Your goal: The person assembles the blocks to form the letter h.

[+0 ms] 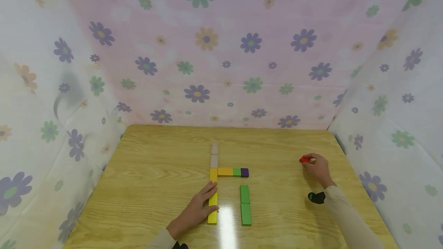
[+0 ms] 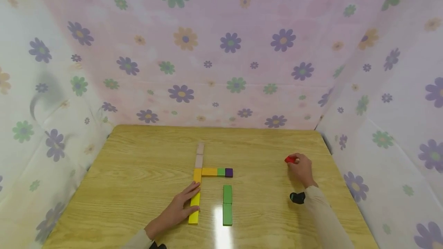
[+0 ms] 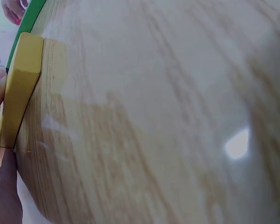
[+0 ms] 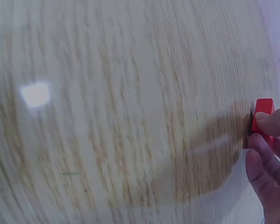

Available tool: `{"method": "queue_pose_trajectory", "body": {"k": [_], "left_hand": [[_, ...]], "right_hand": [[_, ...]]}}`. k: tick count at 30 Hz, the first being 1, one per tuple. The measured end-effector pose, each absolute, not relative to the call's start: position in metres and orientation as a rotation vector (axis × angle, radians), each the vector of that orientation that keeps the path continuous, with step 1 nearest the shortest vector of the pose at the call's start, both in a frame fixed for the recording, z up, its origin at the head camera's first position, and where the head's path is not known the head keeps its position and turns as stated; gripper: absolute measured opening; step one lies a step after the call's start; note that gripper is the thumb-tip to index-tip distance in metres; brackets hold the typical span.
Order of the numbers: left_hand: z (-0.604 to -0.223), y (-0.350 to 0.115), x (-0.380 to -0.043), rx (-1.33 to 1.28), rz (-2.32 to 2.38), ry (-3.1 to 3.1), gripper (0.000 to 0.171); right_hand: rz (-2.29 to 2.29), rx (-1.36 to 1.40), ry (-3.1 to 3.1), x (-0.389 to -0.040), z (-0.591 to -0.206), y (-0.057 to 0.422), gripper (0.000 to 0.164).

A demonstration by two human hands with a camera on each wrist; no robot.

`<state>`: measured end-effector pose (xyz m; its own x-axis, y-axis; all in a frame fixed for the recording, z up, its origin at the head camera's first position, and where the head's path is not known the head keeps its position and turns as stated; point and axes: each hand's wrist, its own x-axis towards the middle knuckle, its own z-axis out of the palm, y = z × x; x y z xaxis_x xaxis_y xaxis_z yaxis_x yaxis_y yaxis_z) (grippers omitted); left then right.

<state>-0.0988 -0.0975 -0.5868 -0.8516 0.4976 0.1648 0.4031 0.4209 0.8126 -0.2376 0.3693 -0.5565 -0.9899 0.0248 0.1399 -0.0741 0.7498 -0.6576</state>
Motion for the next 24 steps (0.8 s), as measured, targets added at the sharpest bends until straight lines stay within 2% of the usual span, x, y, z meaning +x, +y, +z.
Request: {"method": "queue_pose_trajectory", "body": {"k": [24], "left_hand": [[-0.589,-0.098,-0.099,0.794,1.391,2.593,0.065]], "right_hand": [[1.217,0.321,-2.805,-0.218,-0.541,0.322,0.027]]}}
